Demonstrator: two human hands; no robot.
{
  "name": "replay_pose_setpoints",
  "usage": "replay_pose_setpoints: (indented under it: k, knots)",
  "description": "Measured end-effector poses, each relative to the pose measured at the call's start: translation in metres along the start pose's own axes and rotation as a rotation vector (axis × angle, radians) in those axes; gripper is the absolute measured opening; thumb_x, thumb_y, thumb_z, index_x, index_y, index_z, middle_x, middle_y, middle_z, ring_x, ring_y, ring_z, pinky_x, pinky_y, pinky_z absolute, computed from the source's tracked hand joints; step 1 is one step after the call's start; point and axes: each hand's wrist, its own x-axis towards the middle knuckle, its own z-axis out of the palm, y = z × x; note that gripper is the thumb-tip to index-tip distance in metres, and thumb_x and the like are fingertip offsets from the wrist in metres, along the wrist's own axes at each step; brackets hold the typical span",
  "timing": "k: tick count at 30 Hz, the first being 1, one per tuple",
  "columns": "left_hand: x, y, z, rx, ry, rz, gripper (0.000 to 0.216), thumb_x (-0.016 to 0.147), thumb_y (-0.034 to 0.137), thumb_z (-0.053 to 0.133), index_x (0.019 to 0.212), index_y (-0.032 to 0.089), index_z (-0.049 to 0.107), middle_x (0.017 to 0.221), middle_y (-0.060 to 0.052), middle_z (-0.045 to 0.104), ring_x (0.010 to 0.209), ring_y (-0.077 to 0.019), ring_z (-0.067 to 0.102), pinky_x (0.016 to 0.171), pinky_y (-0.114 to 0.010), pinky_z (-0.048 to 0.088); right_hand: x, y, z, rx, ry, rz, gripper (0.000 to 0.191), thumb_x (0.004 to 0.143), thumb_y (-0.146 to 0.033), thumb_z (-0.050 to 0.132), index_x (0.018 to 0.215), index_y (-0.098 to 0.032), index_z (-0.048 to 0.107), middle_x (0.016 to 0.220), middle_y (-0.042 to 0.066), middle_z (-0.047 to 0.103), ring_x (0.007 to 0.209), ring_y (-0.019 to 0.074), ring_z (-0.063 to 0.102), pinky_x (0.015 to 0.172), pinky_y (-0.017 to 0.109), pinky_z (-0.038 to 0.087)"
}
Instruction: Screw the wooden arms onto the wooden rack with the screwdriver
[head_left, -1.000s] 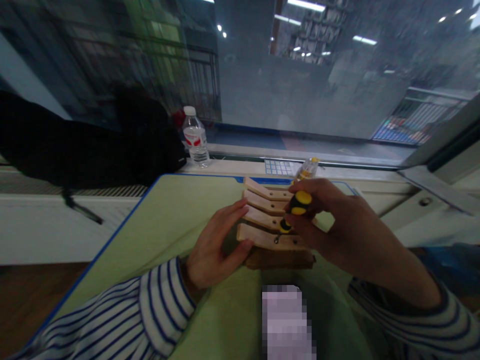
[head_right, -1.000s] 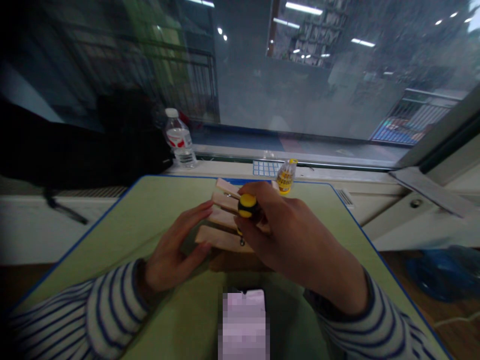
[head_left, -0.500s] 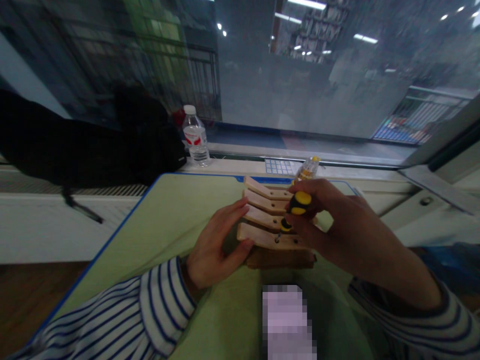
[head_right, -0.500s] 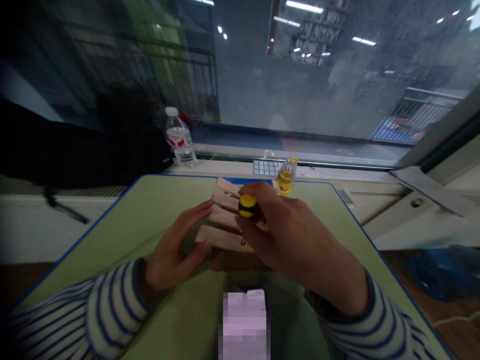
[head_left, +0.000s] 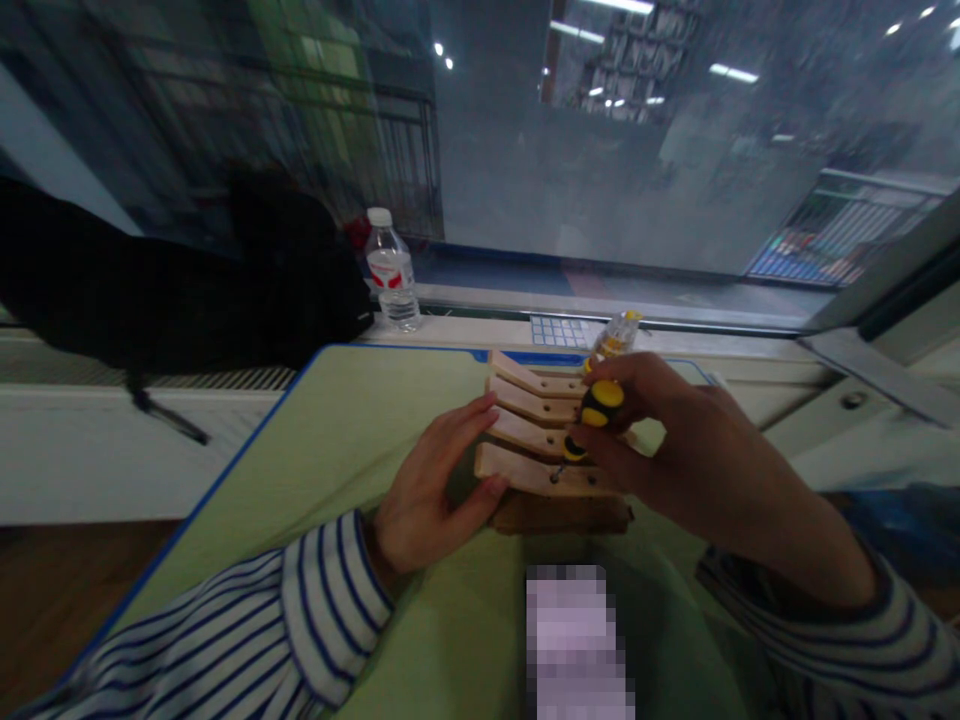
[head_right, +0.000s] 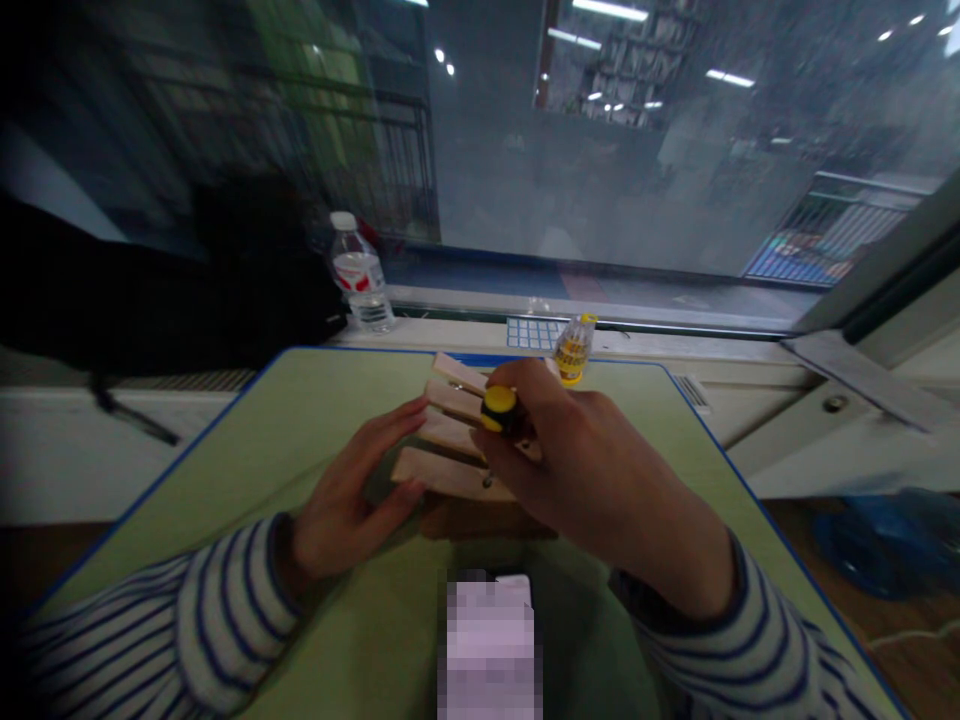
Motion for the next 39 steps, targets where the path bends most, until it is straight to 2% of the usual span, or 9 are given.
replay_pose_setpoints:
  k: [10, 28, 32, 36, 39]
  knots:
    - [0.0, -0.0004, -0.0002, 0.0, -0.003, 0.005, 0.054, 0.085, 0.019, 0.057, 0.136, 0.019, 0.038, 0.141, -0.014, 0.045, 0.13, -0.0236, 0.044, 0.109, -0.042, 0.038, -0.0008, 0.0013, 0.0022, 0.003, 0.005, 0.012, 0.025, 0.086, -0.029, 0.06, 0.108, -0.022, 0.05, 0.079, 0.0, 0.073, 0.065, 0.0147, 0.07, 0.05, 0.019, 0.046]
    - [-0.0008, -0.0013, 0.0005, -0.009, -0.004, 0.009, 0.055, 0.085, 0.019, 0.057, 0.136, 0.019, 0.038, 0.142, -0.014, 0.045, 0.131, -0.0236, 0.043, 0.109, -0.043, 0.038, -0.0017, 0.0039, 0.0029, 0.071, -0.012, 0.032, 0.027, 0.086, -0.03, 0.062, 0.107, -0.023, 0.047, 0.072, -0.004, 0.068, 0.057, 0.0106, 0.065, 0.046, 0.017, 0.044]
    - [-0.0012, -0.0017, 0.0001, -0.001, -0.007, 0.01, 0.055, 0.085, 0.018, 0.057, 0.136, 0.019, 0.037, 0.142, -0.015, 0.044, 0.131, -0.0236, 0.043, 0.109, -0.043, 0.038, -0.0002, 0.0062, 0.0026, 0.137, -0.066, -0.01, 0.033, 0.089, -0.026, 0.059, 0.12, -0.025, 0.046, 0.08, -0.004, 0.067, 0.061, 0.0088, 0.065, 0.05, 0.015, 0.047]
    - [-0.0008, -0.0016, 0.0007, 0.001, -0.004, 0.01, 0.055, 0.085, 0.018, 0.056, 0.136, 0.02, 0.037, 0.142, -0.014, 0.044, 0.13, -0.0238, 0.044, 0.108, -0.044, 0.039, -0.0012, 0.0072, 0.0002, 0.126, -0.1, -0.049, 0.029, 0.089, -0.026, 0.058, 0.118, -0.028, 0.052, 0.09, -0.002, 0.069, 0.068, 0.0101, 0.067, 0.054, 0.017, 0.049]
    - [-0.0001, -0.0012, 0.001, 0.002, 0.0, 0.006, 0.055, 0.085, 0.019, 0.056, 0.136, 0.022, 0.037, 0.141, -0.013, 0.045, 0.13, -0.0238, 0.045, 0.108, -0.045, 0.04, -0.0027, 0.0069, -0.0019, 0.118, -0.121, -0.031, 0.036, 0.087, -0.022, 0.059, 0.121, -0.027, 0.05, 0.101, 0.002, 0.069, 0.071, 0.012, 0.069, 0.059, 0.02, 0.052]
